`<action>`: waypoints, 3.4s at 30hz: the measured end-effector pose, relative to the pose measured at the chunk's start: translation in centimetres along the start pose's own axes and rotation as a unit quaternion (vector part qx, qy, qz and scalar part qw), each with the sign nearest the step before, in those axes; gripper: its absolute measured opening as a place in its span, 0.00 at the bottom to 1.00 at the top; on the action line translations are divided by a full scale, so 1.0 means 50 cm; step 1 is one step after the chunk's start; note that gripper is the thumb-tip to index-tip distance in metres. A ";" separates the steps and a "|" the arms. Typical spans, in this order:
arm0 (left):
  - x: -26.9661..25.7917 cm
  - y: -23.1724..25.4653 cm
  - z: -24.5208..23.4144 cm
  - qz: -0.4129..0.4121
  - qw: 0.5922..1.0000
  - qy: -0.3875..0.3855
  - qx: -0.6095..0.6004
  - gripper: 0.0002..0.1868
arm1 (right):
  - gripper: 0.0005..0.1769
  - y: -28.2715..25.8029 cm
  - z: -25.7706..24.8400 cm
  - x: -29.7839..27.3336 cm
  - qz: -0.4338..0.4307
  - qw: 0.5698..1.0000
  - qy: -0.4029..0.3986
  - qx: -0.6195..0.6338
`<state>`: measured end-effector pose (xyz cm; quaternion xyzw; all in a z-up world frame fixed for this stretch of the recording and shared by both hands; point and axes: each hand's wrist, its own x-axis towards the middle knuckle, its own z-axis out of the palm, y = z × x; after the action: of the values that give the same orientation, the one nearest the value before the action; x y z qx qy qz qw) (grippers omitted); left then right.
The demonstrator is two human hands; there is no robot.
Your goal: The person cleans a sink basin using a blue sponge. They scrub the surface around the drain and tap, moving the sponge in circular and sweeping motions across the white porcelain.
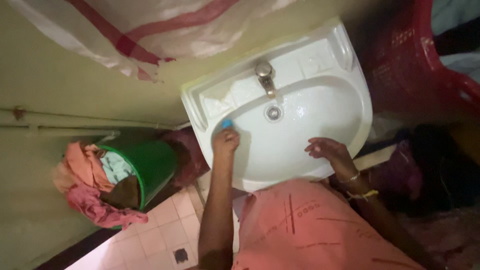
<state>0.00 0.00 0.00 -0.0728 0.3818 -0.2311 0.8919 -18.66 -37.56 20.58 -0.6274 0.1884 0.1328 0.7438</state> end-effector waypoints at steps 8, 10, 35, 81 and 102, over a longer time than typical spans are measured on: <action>0.062 -0.125 -0.043 -0.021 0.995 -0.016 0.097 0.10 | 0.25 -0.036 0.011 -0.023 0.013 1.000 -0.002 -0.017; -0.024 -0.026 -0.025 0.070 0.989 -0.017 0.132 0.11 | 0.24 -0.053 0.012 0.000 -0.007 1.000 0.014 -0.002; 0.153 -0.267 0.048 -0.023 0.930 0.077 0.358 0.10 | 0.19 -0.023 -0.054 -0.029 -0.041 0.997 0.056 0.034; 0.326 -0.477 0.081 -0.142 0.938 0.013 0.315 0.09 | 0.20 -0.024 -0.104 -0.070 -0.065 0.989 0.115 0.060; 0.253 -0.383 0.050 0.007 0.955 0.064 0.290 0.12 | 0.20 -0.055 -0.102 -0.063 -0.066 0.986 0.139 0.062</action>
<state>2.55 -22.94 -0.56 0.2063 0.3548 -0.3298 0.8502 -20.84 -42.95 23.71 -0.6035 0.2561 -0.0171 0.7549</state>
